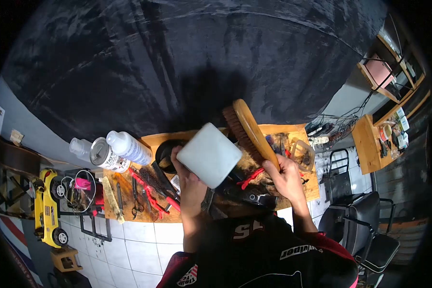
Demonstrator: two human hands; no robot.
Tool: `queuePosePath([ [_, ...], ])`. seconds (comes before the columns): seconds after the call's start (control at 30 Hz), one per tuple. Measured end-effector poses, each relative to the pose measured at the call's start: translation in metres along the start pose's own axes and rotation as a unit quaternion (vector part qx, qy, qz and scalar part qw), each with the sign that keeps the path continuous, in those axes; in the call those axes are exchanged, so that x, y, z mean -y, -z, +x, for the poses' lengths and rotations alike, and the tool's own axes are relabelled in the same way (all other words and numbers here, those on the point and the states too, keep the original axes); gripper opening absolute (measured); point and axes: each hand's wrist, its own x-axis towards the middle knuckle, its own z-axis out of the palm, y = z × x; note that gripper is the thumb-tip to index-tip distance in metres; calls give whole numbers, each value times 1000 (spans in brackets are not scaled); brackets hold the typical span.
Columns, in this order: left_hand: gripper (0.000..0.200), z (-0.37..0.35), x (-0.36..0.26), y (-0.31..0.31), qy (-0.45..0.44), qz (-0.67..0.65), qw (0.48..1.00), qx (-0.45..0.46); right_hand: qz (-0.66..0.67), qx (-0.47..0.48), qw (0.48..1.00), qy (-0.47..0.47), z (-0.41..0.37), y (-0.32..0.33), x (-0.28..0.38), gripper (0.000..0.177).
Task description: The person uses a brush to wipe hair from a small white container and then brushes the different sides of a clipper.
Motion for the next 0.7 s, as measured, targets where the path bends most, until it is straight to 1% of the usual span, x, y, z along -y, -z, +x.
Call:
queuePosePath([
  [0.07,80,-2,11,9,57,-99,992,-48,32,38,999,5,-3,1,0,20],
  [0.1,80,-3,19,17,31,-44,997,-49,92,72,993,20,-8,-1,-1,19],
  [0.13,80,-3,29,28,6,11,999,-48,49,123,991,27,-11,2,6,23],
  [0.17,79,-3,38,38,-20,67,996,-46,16,128,989,69,-13,3,15,25],
  [0.2,83,-4,36,36,-24,73,996,-42,-16,134,985,112,-14,0,23,27],
  [0.23,87,-5,33,34,-28,78,996,-38,-7,142,984,104,-14,-3,21,29],
  [0.27,92,-4,27,28,-32,84,995,-34,-1,134,988,75,-13,-6,18,29],
  [0.37,102,-3,9,9,-9,61,997,-49,3,105,994,-19,-5,-12,5,32],
  [0.43,103,-5,1,12,15,-42,999,1,-22,65,998,7,-2,-14,-1,32],
  [0.47,103,-6,0,13,22,-64,998,4,-34,43,998,20,-1,-14,-2,32],
  [0.5,103,-8,-1,13,29,-86,996,7,-30,45,998,10,-1,-15,-4,29],
  [0.6,101,-14,3,16,33,-61,996,-54,63,102,993,-18,-7,-11,-7,26],
  [0.7,100,-20,12,19,49,-36,993,-105,176,176,968,34,-15,-6,2,23],
])
